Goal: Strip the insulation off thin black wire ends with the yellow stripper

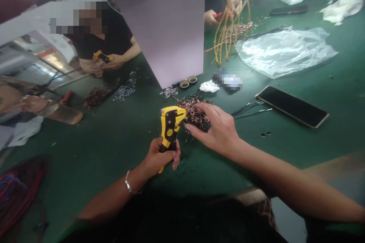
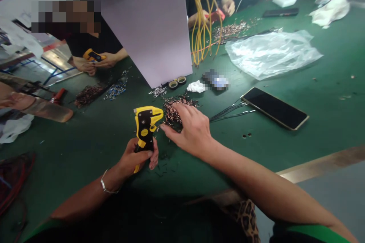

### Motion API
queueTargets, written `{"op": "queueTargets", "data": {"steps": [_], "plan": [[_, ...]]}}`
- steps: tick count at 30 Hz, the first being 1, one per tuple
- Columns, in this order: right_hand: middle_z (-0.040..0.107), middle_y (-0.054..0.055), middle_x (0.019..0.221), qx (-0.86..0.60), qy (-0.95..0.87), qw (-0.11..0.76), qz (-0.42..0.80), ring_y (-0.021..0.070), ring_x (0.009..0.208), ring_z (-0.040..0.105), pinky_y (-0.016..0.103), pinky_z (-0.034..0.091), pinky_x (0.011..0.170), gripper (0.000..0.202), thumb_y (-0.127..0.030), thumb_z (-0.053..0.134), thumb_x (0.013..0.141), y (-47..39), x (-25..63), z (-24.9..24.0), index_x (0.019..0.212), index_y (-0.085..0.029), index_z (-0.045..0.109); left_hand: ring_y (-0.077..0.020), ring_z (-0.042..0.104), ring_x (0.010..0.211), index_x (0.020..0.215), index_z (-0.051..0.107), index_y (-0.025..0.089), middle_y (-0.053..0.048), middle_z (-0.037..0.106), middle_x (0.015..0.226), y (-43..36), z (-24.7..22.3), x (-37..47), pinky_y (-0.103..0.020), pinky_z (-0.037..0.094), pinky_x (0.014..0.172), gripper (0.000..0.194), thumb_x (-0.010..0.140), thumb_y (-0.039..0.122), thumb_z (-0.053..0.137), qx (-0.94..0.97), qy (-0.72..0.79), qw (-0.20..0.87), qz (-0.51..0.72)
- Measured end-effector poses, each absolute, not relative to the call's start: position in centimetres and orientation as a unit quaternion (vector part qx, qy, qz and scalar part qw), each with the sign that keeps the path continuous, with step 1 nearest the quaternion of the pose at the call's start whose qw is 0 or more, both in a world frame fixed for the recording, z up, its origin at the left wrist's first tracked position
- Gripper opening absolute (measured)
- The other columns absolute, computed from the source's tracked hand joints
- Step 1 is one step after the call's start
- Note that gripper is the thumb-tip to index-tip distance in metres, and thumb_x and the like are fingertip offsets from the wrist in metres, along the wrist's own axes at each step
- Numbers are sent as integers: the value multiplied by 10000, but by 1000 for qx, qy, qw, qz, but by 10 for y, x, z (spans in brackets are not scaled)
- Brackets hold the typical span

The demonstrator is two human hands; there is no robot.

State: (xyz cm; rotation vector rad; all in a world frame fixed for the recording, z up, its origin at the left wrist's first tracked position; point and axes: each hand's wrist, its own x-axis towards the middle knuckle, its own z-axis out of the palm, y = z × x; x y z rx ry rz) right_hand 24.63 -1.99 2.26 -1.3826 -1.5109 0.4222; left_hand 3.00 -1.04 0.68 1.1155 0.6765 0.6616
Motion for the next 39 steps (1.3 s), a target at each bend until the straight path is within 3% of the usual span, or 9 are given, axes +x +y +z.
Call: {"op": "queueTargets", "data": {"steps": [2, 5, 11, 16, 25, 39], "plan": [[696, 56, 689, -549, -668, 485, 131, 180, 648, 640, 324, 500, 645, 261, -441, 645, 850, -30, 241, 25, 798, -188, 679, -117, 562, 450, 839, 624, 117, -1, 622, 592, -10, 8, 30, -256, 499, 465, 215, 775, 268, 764, 525, 320, 729, 301], [632, 35, 576, -531, -707, 443, 152, 141, 538, 578, 279, 420, 533, 376, -485, 616, 865, -41, 232, 28, 644, -181, 633, -122, 581, 478, 772, 633, 113, -18, 633, 581, -9, 8, 28, -243, 493, 494, 219, 799, 296, 749, 562, 329, 701, 293], [624, -15, 557, -550, -620, 331, 451, 131, 492, 583, 249, 399, 466, 293, -449, 753, 765, -44, 217, 36, 855, -182, 672, -117, 578, 495, 709, 633, 125, -23, 628, 550, -12, -1, 30, -222, 475, 500, 336, 793, 415, 779, 603, 328, 662, 300], [632, -23, 584, -522, -523, 374, 560, 145, 485, 649, 254, 458, 466, 224, -364, 760, 772, -45, 206, 32, 808, -205, 607, -119, 563, 458, 695, 620, 127, -12, 610, 522, -18, 0, 40, -230, 471, 475, 372, 697, 424, 844, 584, 355, 661, 311], [570, -45, 590, -508, -456, 445, 579, 135, 420, 610, 266, 457, 393, 309, -413, 746, 743, -47, 198, 19, 719, -224, 503, -101, 540, 447, 553, 550, 141, -15, 605, 476, -22, 11, 48, -210, 421, 473, 231, 661, 201, 745, 613, 415, 608, 288], [499, -57, 512, -527, -446, 472, 547, 106, 432, 498, 244, 391, 409, 303, -390, 695, 734, -43, 197, 15, 619, -228, 466, -101, 512, 494, 635, 573, 143, 19, 579, 523, -28, 4, 53, -230, 415, 501, 117, 619, 188, 680, 576, 471, 611, 271]]}}
